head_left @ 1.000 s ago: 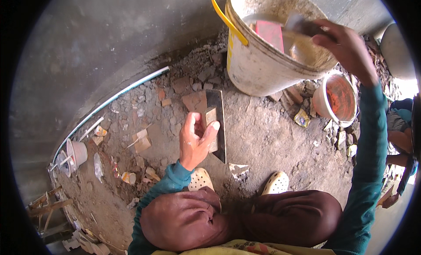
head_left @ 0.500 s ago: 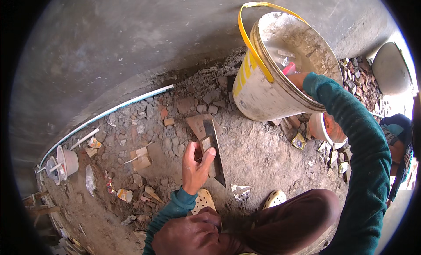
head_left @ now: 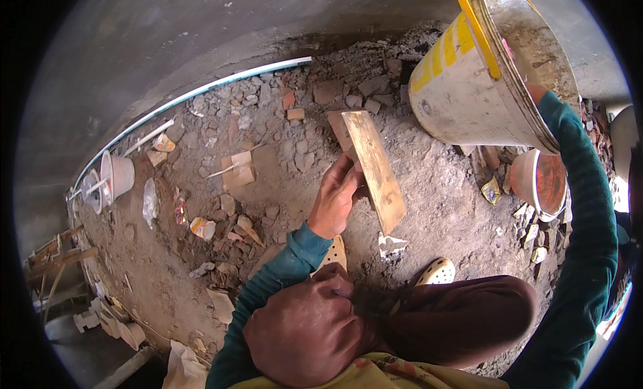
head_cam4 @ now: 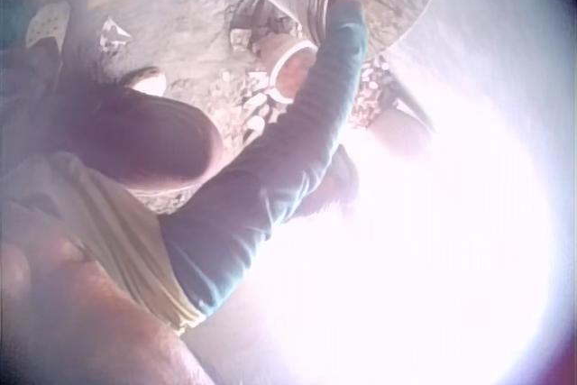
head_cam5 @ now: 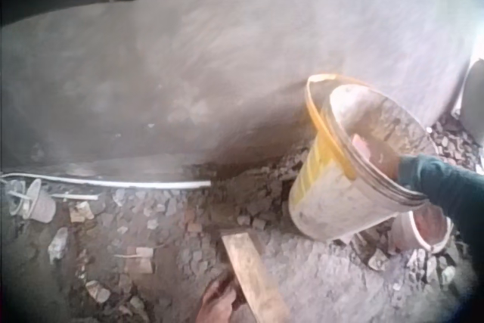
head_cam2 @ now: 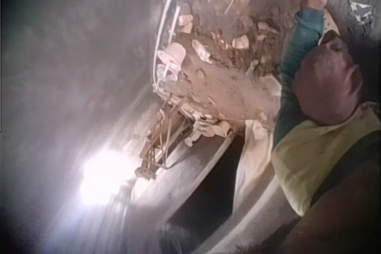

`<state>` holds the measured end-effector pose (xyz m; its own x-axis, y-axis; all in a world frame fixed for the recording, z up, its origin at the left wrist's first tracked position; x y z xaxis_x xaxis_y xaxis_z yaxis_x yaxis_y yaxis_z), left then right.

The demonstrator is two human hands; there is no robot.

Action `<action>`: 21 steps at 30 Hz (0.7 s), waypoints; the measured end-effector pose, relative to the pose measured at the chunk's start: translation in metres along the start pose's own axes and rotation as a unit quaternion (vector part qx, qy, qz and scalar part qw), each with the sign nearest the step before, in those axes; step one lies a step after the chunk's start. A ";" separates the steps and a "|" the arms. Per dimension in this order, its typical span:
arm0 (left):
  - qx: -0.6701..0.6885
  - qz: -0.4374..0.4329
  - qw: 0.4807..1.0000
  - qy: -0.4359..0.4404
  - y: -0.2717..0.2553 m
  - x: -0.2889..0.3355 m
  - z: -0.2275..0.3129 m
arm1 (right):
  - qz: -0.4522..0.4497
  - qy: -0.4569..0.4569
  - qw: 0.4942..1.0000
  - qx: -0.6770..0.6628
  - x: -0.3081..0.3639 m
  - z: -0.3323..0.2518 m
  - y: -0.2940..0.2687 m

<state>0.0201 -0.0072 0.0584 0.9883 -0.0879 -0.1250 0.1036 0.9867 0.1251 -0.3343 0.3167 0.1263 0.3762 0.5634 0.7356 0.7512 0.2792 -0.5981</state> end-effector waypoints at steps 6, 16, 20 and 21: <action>0.055 -0.043 0.997 -0.025 -0.006 0.009 -0.016 | 0.100 -0.039 0.991 0.076 0.018 -0.013 -0.020; 0.441 -0.016 0.894 -0.083 -0.014 0.026 -0.052 | 0.500 -0.069 0.863 -0.024 0.140 -0.113 0.017; 0.462 -0.022 0.882 -0.091 -0.008 0.020 -0.052 | 0.580 -0.077 0.775 0.238 0.135 -0.152 0.049; 0.293 -0.041 0.952 -0.083 -0.006 0.020 -0.050 | 0.581 -0.036 0.795 0.170 0.136 -0.143 0.042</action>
<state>0.0339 -0.0083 0.0057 0.9732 -0.2297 -0.0064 0.1776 0.7340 0.6555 -0.1737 0.2943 0.2468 0.6674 0.6349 -0.3893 -0.2753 -0.2754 -0.9211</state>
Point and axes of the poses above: each hand's wrist, its own x-axis away from the middle knuckle, its own y-axis out of the palm, z = x × y, the point moved 2 cm from there along -x, towards the middle knuckle, and after that the axes turned 14 degrees about -z, right-handed, at the moved point
